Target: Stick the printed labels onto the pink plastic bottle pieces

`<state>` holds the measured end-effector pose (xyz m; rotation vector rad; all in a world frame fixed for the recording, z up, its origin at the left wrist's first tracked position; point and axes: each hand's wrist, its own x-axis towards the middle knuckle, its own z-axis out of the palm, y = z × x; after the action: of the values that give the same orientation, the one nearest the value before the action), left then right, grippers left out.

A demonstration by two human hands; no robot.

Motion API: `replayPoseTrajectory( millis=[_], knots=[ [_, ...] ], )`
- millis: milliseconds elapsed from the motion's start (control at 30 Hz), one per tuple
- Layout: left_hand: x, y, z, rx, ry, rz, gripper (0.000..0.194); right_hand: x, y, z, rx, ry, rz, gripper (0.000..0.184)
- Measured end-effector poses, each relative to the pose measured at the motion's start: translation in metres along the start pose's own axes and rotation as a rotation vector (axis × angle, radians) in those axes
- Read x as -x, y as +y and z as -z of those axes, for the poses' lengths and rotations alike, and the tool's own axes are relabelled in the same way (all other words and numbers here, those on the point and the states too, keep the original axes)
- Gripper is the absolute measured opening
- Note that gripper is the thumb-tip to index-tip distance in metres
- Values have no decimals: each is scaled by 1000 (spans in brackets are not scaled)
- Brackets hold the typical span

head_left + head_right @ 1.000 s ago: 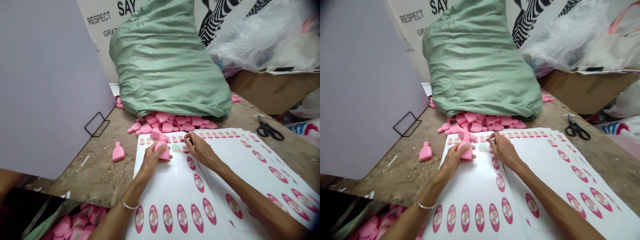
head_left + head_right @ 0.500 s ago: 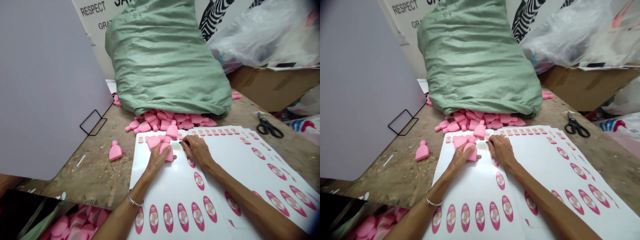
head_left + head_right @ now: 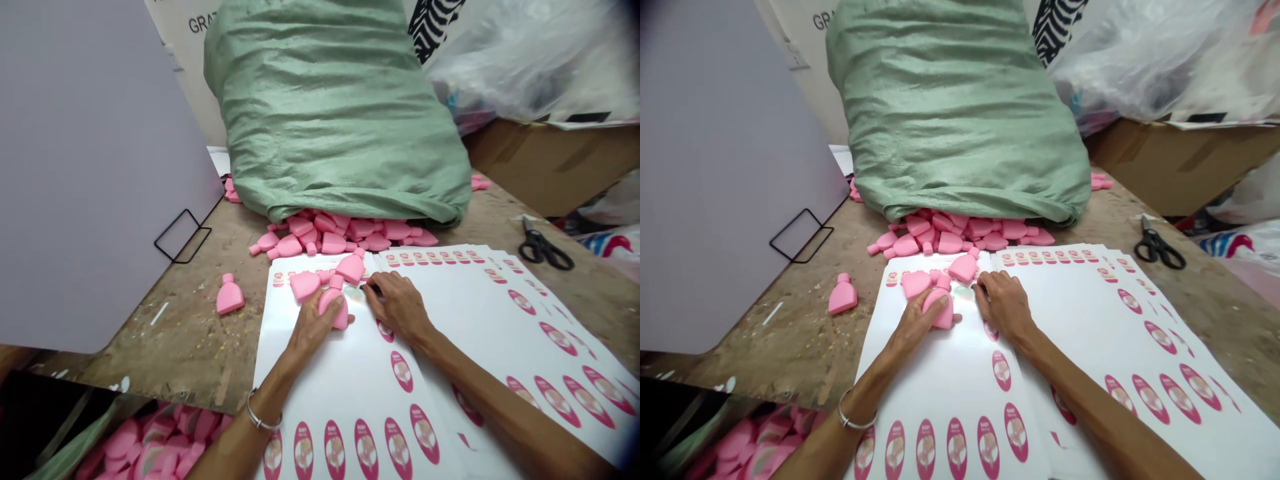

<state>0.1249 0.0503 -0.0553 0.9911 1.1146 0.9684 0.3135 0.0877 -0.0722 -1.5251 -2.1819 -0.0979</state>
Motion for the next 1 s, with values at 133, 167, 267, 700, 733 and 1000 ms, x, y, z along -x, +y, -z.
replayPoseTrajectory(
  millis=[133,167,267,700,733,1000],
  knots=[
    [1,1,0,13,-15,19,48,2,-2,2,-71,-39,-46,12],
    [1,2,0,16,-16,19,48,1,-2,3,-88,-51,-49,11],
    [2,2,1,16,-16,18,49,1,-2,4,-46,-23,-23,11],
    [3,2,1,3,-15,16,44,2,0,-2,-103,1,4,17],
    [3,3,0,0,-11,21,44,3,-1,-2,-82,26,28,18],
    [1,4,0,54,15,39,47,6,-12,17,-324,155,-59,20]
  ],
)
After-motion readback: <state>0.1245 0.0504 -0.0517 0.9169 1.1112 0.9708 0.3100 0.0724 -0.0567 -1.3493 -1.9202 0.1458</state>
